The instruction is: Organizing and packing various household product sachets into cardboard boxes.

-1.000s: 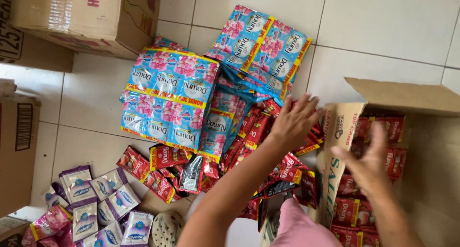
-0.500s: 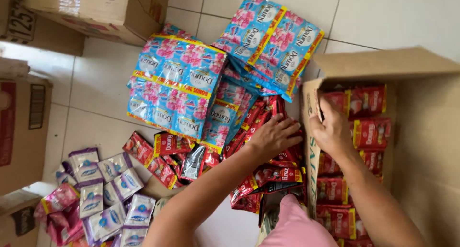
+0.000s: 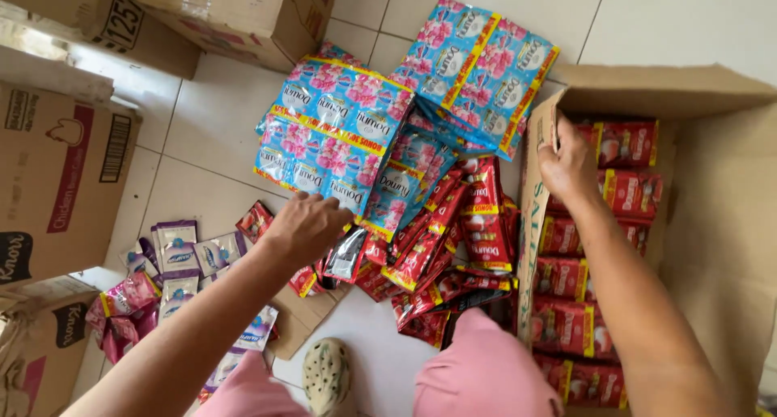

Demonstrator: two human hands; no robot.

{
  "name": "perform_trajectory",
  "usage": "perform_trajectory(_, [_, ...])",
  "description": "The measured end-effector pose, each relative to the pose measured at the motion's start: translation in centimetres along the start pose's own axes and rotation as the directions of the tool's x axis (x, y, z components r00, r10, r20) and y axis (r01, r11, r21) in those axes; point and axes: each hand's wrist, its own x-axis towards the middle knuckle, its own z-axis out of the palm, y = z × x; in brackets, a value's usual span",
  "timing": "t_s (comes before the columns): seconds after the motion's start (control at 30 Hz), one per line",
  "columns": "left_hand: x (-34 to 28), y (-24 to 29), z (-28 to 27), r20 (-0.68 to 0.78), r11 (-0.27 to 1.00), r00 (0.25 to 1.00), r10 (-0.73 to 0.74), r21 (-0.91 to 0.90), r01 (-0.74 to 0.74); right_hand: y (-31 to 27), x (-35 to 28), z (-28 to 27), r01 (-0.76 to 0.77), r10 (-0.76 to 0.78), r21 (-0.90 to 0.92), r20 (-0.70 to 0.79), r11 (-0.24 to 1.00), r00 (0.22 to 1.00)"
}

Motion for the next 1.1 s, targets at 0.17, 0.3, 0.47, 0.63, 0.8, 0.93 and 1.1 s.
perform_trajectory(0.17, [-2.9, -3.0, 3.6, -0.154, 0.999, 0.987, 0.053, 0.001, -0.053, 2.2, 0.1, 1.2, -0.077, 0.08, -0.127, 0.015, 0.989, 0.997])
perform_trajectory(0.3, [-5.8, -6.2, 7.3, -0.199, 0.989, 0.98, -0.005, -0.145, -0.024, 2.5, -0.1, 1.4, -0.121, 0.161, -0.501, 0.037, 0.857, 0.986])
perform_trajectory(0.47, [-10.3, -10.0, 13.3, -0.219, 0.973, 0.966, -0.135, -0.211, 0.088, -13.0, -3.9, 1.2, 0.055, -0.003, -0.695, 0.075, 0.717, 0.997])
perform_trajectory(0.63, [-11.6, -9.5, 21.0, -0.205, 0.877, 0.947, -0.248, -0.462, 0.129, -21.5, -8.4, 8.0, 0.373, -0.038, -0.591, 0.5, 0.715, 0.865])
perform_trajectory(0.8, [-10.3, -3.8, 24.0, -0.372, 0.894, 0.871, -0.321, -0.423, 0.149, -26.3, -15.1, 15.8, 0.635, -0.227, -0.286, 0.766, 0.717, 0.601])
perform_trajectory(0.93, [-8.3, -2.4, 27.4, -0.537, 0.883, 0.739, -0.406, -0.44, 0.165, -26.3, -19.6, 21.2, 0.731, -0.461, -0.149, 0.689, 0.666, 0.56])
perform_trajectory(1.1, [-11.4, -5.4, 25.9, -0.565, 0.741, 0.738, -0.368, -0.658, -0.134, -27.9, -21.6, 24.1, 0.731, -0.458, -0.137, 0.699, 0.668, 0.55])
